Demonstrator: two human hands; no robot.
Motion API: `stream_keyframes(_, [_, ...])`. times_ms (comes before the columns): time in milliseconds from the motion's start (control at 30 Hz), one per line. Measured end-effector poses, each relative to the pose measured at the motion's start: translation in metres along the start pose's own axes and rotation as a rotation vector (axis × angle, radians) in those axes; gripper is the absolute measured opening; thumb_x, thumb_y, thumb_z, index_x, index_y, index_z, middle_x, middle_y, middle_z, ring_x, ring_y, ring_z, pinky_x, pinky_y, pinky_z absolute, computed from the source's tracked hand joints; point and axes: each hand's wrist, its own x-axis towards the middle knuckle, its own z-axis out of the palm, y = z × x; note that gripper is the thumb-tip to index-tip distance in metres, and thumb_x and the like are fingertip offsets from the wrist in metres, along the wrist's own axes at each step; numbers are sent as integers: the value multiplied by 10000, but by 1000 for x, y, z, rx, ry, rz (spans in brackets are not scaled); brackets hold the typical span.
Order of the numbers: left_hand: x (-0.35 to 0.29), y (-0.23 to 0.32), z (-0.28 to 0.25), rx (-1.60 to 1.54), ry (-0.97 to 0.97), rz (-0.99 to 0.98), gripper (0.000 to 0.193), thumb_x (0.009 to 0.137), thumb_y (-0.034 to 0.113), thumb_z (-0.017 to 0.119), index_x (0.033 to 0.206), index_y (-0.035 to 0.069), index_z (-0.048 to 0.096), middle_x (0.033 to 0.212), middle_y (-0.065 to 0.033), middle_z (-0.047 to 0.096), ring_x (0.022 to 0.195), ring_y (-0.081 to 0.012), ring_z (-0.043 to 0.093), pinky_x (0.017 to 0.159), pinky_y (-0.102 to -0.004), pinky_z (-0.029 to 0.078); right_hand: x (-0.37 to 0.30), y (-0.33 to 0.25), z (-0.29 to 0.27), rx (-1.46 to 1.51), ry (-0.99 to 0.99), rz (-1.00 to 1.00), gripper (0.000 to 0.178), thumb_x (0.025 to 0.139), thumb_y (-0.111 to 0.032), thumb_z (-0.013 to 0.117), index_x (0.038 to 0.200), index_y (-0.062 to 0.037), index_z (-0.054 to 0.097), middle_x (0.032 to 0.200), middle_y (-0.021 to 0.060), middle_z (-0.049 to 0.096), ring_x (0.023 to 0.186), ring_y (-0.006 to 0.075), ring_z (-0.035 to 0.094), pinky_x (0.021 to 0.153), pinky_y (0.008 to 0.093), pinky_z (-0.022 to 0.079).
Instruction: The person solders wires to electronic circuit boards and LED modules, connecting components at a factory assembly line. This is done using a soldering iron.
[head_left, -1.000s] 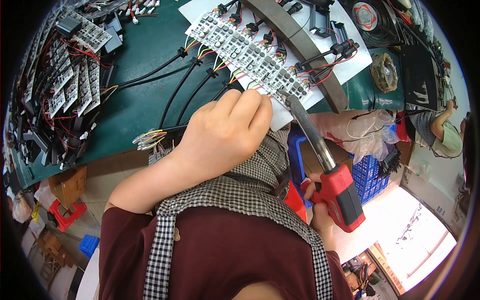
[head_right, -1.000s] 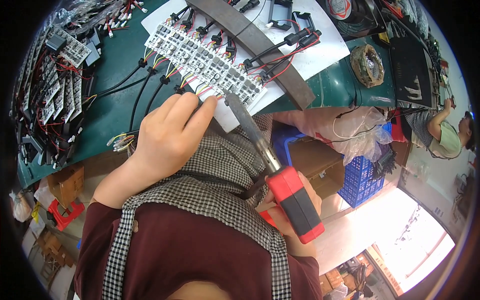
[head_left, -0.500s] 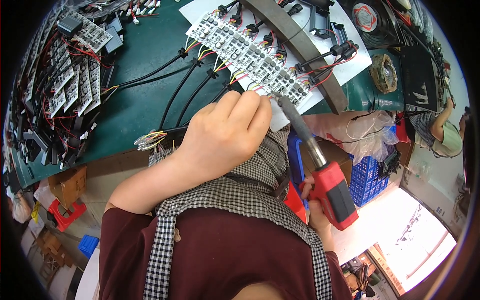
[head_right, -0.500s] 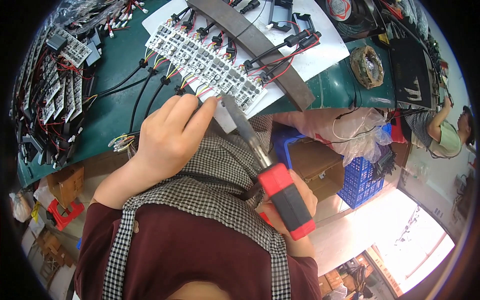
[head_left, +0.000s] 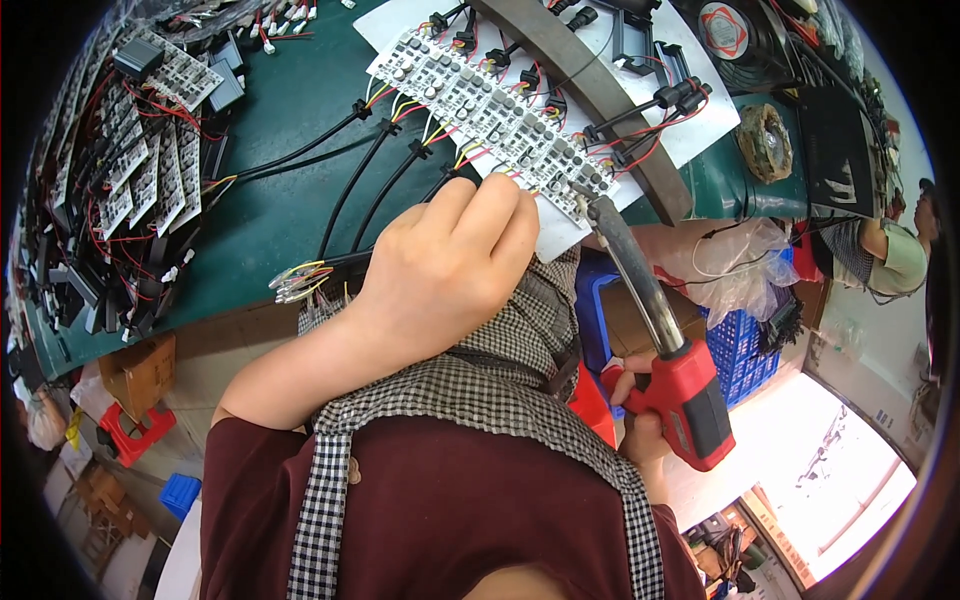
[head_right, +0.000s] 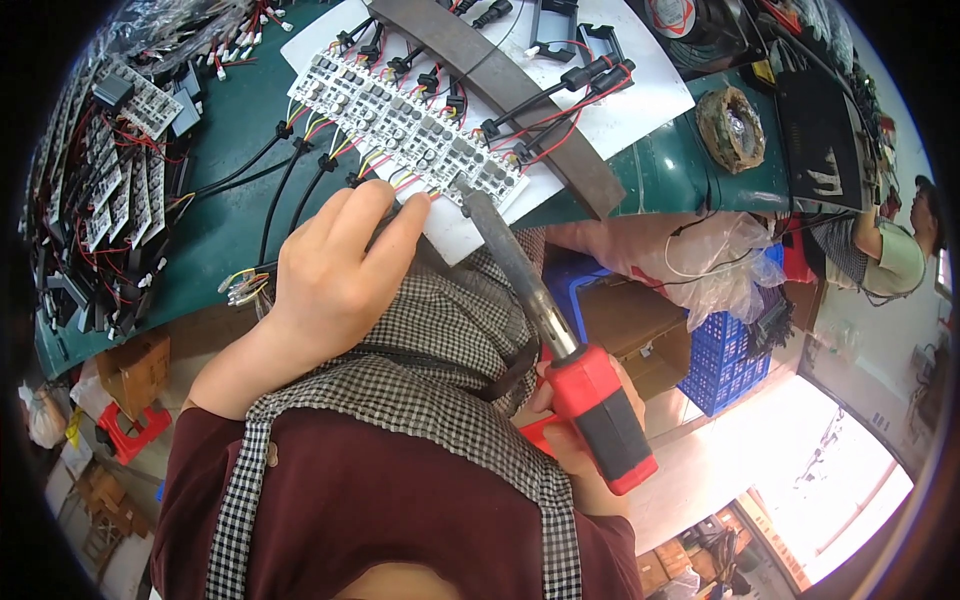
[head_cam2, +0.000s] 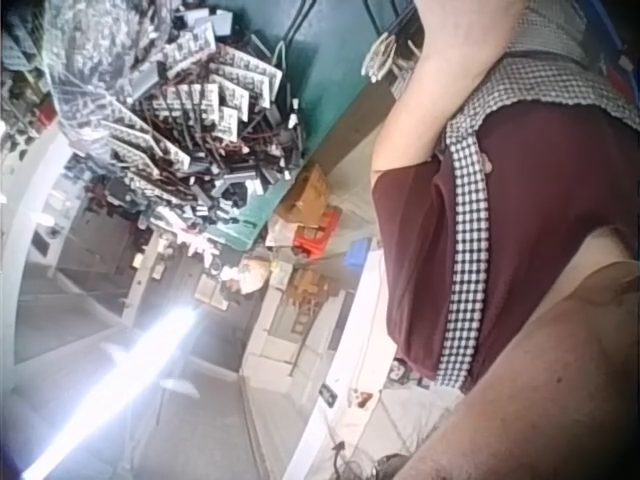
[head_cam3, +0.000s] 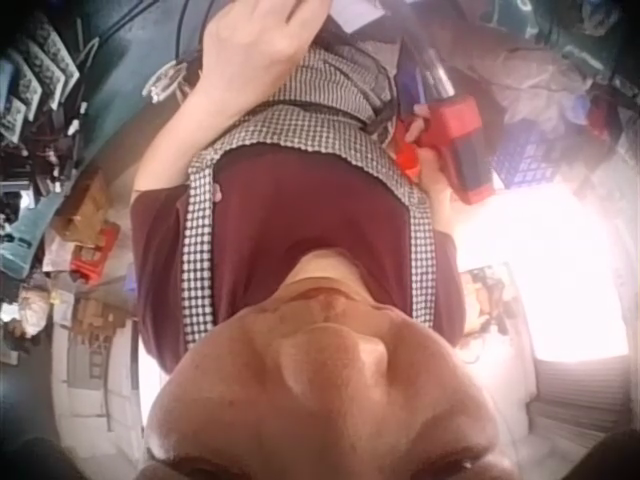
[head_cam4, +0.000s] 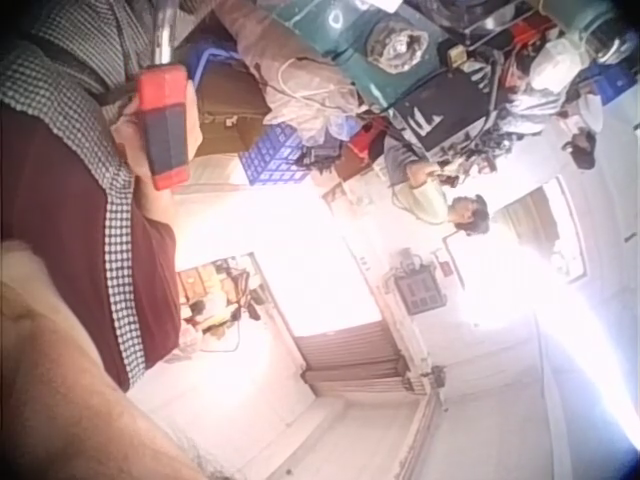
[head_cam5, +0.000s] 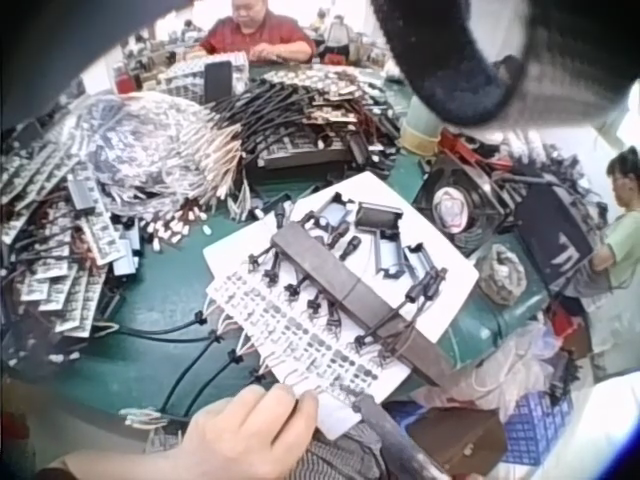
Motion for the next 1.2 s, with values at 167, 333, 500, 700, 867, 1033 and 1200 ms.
stream_keyframes(167, [1,2,5,-87,21,-17,306,614,-27,649,918,-36,619,832,-84,523,622,-183,517,498,-283,430,4,-7,5,-33,-2,3,635,730,-589,629,931,11,585,730,52,568,602,155,524,582,268,389])
stream_keyframes(333, [-4,1,13,-132,99,8,315,618,-39,659,932,-42,629,821,-80,512,603,-185,509,497,-284,423,-2,9,-18,123,-71,44,601,692,-488,736,1003,9,602,854,87,649,641,201,602,634,297,479])
stream_keyframes(500, [-5,2,13,-80,107,10,320,620,-37,660,939,-39,629,824,-77,509,604,-185,508,494,-281,422,-13,35,-38,-313,-228,-136,674,657,-380,770,1112,52,523,883,107,645,712,204,640,648,295,496])
stream_keyframes(700, [-5,2,10,-101,71,-1,331,614,-34,655,944,-39,625,826,-82,504,604,-187,502,492,-284,419,-12,34,-27,-96,-208,-15,658,638,-299,765,1144,44,522,902,115,652,774,244,658,670,308,505])
stream_keyframes(867, [-3,1,9,-98,51,-4,323,623,-31,638,945,-47,620,826,-90,503,605,-189,503,496,-284,422,-19,51,-33,-186,-168,-94,650,633,-276,762,1143,48,525,945,134,651,782,268,656,674,320,508])
stream_keyframes(1033, [0,-2,12,-20,105,87,156,662,29,614,794,-33,560,739,-51,437,638,-142,492,461,-210,432,-21,72,-37,-284,-160,-236,621,619,-236,765,1129,39,543,1000,155,641,798,273,653,690,324,509])
stream_keyframes(1200, [1,-1,10,-21,87,85,165,651,32,608,794,-34,559,742,-54,437,666,-148,502,476,-211,443,-22,73,-38,-235,-160,-212,600,606,-248,782,1093,30,568,989,136,644,784,264,653,675,315,506])
